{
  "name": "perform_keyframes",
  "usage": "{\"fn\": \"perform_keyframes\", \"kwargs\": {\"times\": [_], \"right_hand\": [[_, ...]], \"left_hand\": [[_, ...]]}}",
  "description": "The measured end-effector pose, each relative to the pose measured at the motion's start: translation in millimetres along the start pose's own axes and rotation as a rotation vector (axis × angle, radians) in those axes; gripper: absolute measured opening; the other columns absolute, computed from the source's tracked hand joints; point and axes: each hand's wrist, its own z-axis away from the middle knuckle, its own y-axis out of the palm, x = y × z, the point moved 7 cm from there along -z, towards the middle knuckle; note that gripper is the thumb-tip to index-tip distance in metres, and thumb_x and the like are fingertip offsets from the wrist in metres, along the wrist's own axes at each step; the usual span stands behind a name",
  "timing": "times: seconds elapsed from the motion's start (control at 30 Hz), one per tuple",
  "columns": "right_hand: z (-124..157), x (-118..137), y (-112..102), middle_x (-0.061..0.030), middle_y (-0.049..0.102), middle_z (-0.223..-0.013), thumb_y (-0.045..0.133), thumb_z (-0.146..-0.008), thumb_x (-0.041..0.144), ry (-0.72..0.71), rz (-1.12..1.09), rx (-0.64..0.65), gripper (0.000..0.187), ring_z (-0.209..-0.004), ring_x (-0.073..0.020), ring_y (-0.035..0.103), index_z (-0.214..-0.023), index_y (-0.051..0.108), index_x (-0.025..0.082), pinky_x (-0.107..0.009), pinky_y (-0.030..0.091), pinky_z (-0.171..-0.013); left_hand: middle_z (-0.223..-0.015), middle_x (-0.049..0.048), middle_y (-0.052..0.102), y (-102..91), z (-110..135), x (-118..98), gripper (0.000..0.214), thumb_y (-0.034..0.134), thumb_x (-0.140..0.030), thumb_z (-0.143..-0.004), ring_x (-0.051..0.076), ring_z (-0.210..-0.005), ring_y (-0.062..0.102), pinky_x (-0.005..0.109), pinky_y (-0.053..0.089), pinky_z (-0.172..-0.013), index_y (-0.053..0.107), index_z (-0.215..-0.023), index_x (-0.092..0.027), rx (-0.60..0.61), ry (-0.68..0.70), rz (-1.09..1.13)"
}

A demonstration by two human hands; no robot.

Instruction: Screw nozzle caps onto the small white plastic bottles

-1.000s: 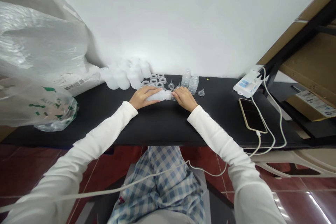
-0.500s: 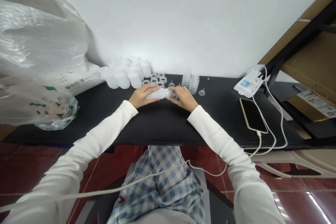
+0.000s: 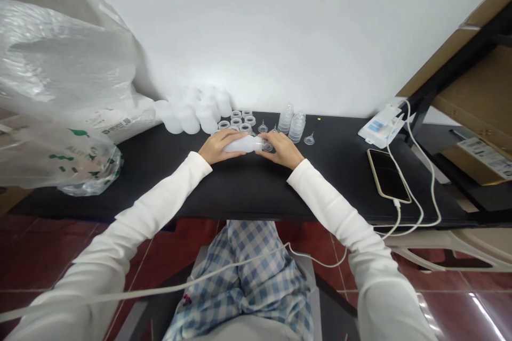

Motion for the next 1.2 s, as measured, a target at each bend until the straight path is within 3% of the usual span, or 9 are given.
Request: {"fn": "perform_keyframes", "kwargs": {"times": [0.13,0.27,0.47,0.57,0.63,0.73,0.9,1.1,1.2], "right_hand": [[1.0,-5.9,2.6,-0.0033,0.062,-0.074,0.066,-0.085,0.063,0.111,-0.113,0.028,0.046,-0.068,-0.0179,0.056,-0.096,0.066,0.019,-0.032,0.045,-0.068],[2.3,-9.6,8.6,0.0029,0.048,-0.058,0.059,-0.084,0.069,0.315,-0.331,0.074,0.053,-0.054,-0.0102,0.04,-0.068,0.056,0.019,-0.027,0.032,-0.055],[5.6,-12.3,26.9,0.0036,0.044,-0.044,0.041,-0.086,0.081,0.556,-0.716,0.2,0.069,-0.043,-0.009,0.038,-0.06,0.055,0.019,-0.026,0.031,-0.049],[4.9,-13.1,28.7,0.0005,0.055,-0.053,0.04,-0.09,0.077,0.511,-0.688,0.208,0.067,-0.049,-0.0103,0.047,-0.071,0.061,0.017,-0.025,0.039,-0.053],[3.2,-13.7,20.6,-0.0031,0.066,-0.076,0.052,-0.087,0.074,0.427,-0.588,0.112,0.059,-0.059,-0.0116,0.055,-0.096,0.064,0.017,-0.025,0.045,-0.058],[2.2,-10.7,3.7,-0.0079,0.069,-0.102,0.07,-0.079,0.066,0.279,-0.37,-0.028,0.065,-0.072,-0.0149,0.062,-0.122,0.056,0.02,-0.029,0.052,-0.065],[1.1,-2.2,-6.7,-0.0069,0.072,-0.091,0.067,-0.088,0.058,0.086,-0.098,-0.015,0.043,-0.076,-0.0185,0.066,-0.108,0.064,0.02,-0.033,0.055,-0.075],[1.6,-2.9,-1.4,-0.0095,0.074,-0.11,0.069,-0.085,0.06,0.079,-0.102,0.003,0.054,-0.087,-0.0213,0.07,-0.122,0.061,0.022,-0.035,0.058,-0.08],[2.2,-3.5,-1.1,-0.0087,0.074,-0.102,0.069,-0.083,0.062,0.099,-0.133,-0.008,0.053,-0.083,-0.0206,0.069,-0.116,0.063,0.021,-0.033,0.056,-0.077]], "left_hand": [[-0.116,0.0116,0.071,0.9,0.8,-3.6,0.053,0.066,-0.044,-0.091,0.023,-0.109,0.068,0.038,0.055,-0.099,0.059,-0.139,-0.023,-0.008,0.074,0.01],[-0.121,0.0103,0.071,2.8,1.2,-5.2,0.047,0.06,-0.042,-0.096,0.023,-0.116,0.066,0.04,0.052,-0.105,0.059,-0.141,-0.027,0.032,0.101,-0.04],[-0.123,0.0087,0.071,5.3,-0.3,-4.9,0.044,0.051,-0.044,-0.1,0.023,-0.119,0.065,0.04,0.05,-0.11,0.06,-0.14,-0.029,0.091,0.073,-0.105],[-0.12,0.0099,0.072,3.3,-2.1,-4.1,0.045,0.056,-0.045,-0.097,0.023,-0.115,0.067,0.041,0.052,-0.106,0.061,-0.139,-0.027,0.08,0.058,-0.079],[-0.116,0.011,0.072,1.2,-2.8,-2.0,0.049,0.06,-0.047,-0.095,0.024,-0.11,0.068,0.041,0.055,-0.102,0.061,-0.138,-0.025,0.062,0.027,-0.04],[-0.112,0.0123,0.071,0.4,-2.3,2.4,0.055,0.064,-0.05,-0.091,0.024,-0.106,0.069,0.04,0.056,-0.099,0.061,-0.138,-0.021,0.049,-0.039,0.013],[-0.108,0.0113,0.072,6.5,0.2,2.3,0.056,0.064,-0.051,-0.091,0.022,-0.102,0.069,0.037,0.057,-0.098,0.061,-0.137,-0.02,0.097,-0.034,0.057],[-0.114,0.0111,0.07,6.6,0.5,1.9,0.058,0.067,-0.048,-0.089,0.023,-0.108,0.068,0.04,0.055,-0.102,0.058,-0.14,-0.022,0.067,-0.056,0.108],[-0.115,0.011,0.07,6.1,-0.1,-1.5,0.057,0.067,-0.047,-0.09,0.022,-0.108,0.068,0.039,0.055,-0.101,0.057,-0.141,-0.022,0.06,-0.051,0.124]]}}
